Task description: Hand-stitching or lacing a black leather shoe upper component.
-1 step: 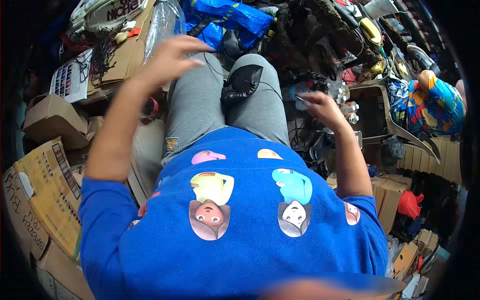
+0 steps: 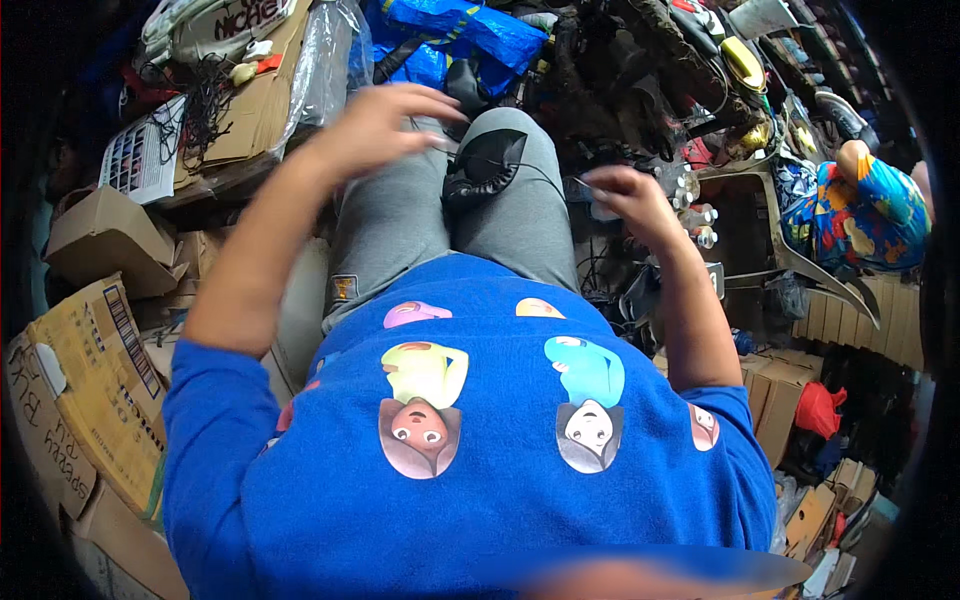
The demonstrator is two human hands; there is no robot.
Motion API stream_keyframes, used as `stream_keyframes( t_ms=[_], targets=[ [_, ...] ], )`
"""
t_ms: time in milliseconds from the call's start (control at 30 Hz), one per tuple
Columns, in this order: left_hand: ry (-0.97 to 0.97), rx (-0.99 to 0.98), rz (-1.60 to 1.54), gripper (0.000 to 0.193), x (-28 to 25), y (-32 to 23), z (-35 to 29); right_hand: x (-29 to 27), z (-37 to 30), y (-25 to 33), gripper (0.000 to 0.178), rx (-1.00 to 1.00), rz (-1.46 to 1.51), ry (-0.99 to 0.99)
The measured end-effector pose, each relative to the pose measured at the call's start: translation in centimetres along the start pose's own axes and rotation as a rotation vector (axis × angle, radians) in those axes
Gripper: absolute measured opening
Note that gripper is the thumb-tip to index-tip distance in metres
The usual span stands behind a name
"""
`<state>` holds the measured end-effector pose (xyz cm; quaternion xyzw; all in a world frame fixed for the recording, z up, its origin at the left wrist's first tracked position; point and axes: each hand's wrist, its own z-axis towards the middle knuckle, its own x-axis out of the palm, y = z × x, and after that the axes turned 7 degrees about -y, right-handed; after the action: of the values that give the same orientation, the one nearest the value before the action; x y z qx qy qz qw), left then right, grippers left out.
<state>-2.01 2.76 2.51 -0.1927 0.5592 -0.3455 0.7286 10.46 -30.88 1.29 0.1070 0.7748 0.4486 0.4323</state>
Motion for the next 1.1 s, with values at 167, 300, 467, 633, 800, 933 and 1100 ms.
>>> stream_keyframes(
  t_ms=[167, 300, 467, 633, 800, 933, 1100],
  targets=[
    [0.213, -0.106, -0.207, 0.033, 6.3, 0.0, 4.4, 2.6, 3.8, 4.8, 0.016, -0.324, -0.069, -0.051],
    [0.449, -0.238, -0.334, 0.027, 6.4, 0.8, 5.8, 3.0, 5.1, 4.3, 0.02, -0.299, -0.116, -0.01],
    [0.482, -0.276, -0.517, 0.023, 6.9, 1.3, 6.0, 3.1, 5.3, 4.3, 0.016, -0.381, -0.168, 0.088],
    [0.523, -0.367, -0.627, 0.03, 7.1, 1.3, 5.9, 4.8, 4.6, 2.4, 0.012, -0.291, 0.008, 0.094],
    [0.57, -0.408, -0.687, 0.04, 6.8, 1.9, 5.4, 6.4, 2.6, 1.6, 0.018, -0.303, 0.062, -0.096],
    [0.62, -0.39, -0.744, 0.04, 6.9, 1.9, 5.3, 6.7, 1.5, 2.4, 0.022, -0.299, -0.012, -0.149],
    [0.675, -0.296, -0.637, 0.039, 7.1, 1.8, 6.0, 5.5, 1.2, 5.0, 0.021, -0.416, -0.296, -0.141]
  ],
)
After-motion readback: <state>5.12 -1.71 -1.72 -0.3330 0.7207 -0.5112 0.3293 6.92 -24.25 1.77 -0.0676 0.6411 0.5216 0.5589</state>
